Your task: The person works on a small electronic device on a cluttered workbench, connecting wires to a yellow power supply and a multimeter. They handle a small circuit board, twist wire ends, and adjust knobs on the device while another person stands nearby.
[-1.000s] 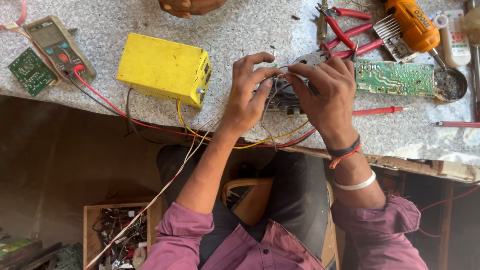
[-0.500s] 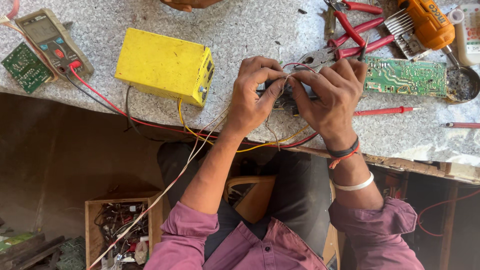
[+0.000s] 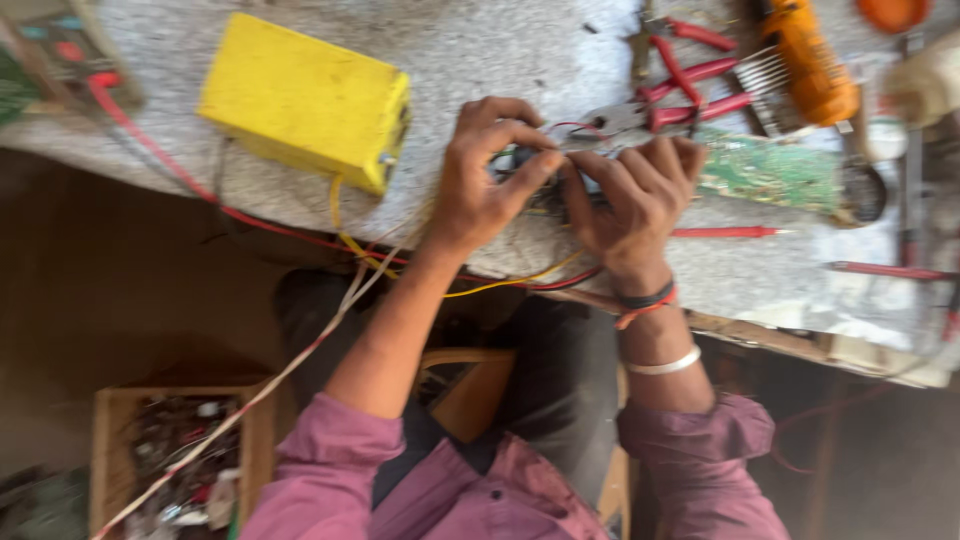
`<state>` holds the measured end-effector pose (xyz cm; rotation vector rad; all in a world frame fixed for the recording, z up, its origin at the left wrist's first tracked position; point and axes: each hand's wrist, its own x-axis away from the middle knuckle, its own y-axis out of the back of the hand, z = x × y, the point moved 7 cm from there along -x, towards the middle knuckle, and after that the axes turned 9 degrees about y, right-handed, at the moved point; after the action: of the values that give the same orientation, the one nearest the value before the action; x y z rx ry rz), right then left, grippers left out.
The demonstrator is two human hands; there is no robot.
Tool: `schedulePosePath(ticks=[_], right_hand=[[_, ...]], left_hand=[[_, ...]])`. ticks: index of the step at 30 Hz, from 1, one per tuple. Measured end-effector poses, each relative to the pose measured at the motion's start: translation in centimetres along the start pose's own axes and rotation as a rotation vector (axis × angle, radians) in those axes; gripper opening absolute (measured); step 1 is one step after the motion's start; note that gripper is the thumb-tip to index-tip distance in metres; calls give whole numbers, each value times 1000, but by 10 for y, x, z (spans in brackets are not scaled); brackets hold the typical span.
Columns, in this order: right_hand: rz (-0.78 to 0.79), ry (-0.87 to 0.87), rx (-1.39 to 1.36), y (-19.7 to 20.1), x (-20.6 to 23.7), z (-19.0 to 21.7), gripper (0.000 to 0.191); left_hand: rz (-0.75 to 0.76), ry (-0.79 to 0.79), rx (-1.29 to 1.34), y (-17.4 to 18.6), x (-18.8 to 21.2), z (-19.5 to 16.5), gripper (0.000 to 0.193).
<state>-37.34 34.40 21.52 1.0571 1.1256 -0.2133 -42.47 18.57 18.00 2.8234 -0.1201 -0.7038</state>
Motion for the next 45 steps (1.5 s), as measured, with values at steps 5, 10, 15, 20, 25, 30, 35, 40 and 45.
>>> schedulePosePath(ticks=[5,10,15,20,25,30,35,40,45], right_hand=[[13,24,0,6,11,0,13],[24,25,8,11,18,0,15],[24,61,-4,11,18,3,17],[-9,88,-6,11,18,6,19],[-25,79,1,11,19,7,19],[-31,29,-10,12,19,6,18],[-36,-14,-22,11,18,7,17],[-50,-19,-20,9,18,7,17],[-59,-40,-23,8,19,4,17]], left_hand=[[-32,29,-1,-7,7,-3,15],[-69,37,6,-8,11,-5,14],[-160,29,-67,-3,15,-8,18],[-106,34,-91,-8,13,-4,26],[-64,42,-140,-12,13,-1,38],[-177,22,-194,-5,15,-9,30],[-132,-68,-208,0,23,-27,22],[-125,-54,-209,1,22,-29,16],[-131,-54,-237,-4,21,-23,13]])
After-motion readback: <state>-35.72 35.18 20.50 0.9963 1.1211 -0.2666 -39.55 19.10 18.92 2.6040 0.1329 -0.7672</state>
